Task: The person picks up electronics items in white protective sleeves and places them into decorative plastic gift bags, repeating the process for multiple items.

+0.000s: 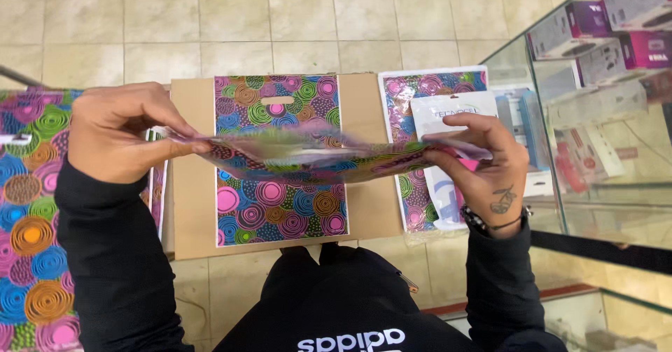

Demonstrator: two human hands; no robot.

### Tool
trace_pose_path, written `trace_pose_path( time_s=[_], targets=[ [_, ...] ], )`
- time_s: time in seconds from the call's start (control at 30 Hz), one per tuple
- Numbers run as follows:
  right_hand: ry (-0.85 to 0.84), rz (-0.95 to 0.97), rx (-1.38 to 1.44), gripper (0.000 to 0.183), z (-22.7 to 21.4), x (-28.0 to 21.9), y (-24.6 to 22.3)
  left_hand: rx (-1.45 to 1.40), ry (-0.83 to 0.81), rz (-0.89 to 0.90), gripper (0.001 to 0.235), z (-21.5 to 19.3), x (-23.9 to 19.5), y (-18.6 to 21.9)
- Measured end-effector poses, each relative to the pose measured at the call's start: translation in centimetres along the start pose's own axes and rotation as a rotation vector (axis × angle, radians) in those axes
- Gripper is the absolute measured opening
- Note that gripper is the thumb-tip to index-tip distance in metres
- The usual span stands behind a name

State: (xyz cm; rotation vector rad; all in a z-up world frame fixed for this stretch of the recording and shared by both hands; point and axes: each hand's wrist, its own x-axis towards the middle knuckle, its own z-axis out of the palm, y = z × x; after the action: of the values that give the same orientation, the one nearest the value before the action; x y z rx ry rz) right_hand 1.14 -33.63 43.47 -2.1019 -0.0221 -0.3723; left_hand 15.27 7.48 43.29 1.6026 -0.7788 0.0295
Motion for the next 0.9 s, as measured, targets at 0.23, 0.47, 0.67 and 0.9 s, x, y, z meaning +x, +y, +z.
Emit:
trace_pose_path(
  time_s=[0.23,0.47,0.67,0.9],
  targets=[
    [-0.012,-0.105,0.19,0.055,-0.9,1.7,1.3,0.099,0.137,0.003,0.022,2.3,-4.5,2.4],
    [-0.151,-0.274,0.443,0.054,0.7,5.9,2.7,0.204,0.394,-0.041,0.026,6.2,-12.3,7.1],
    [-0.491,-0.495,0.622,0.033,6.2,8.9,-1.4,0.186,0.656,-0.187,0.029,8.2,-24.3,8.4],
    [-0.868,-0.542,0.459,0.023,16.1,4.2,-13.9,0.397,0.759,-0.145,0.011,0.8,-46.5,11.2]
  ],
)
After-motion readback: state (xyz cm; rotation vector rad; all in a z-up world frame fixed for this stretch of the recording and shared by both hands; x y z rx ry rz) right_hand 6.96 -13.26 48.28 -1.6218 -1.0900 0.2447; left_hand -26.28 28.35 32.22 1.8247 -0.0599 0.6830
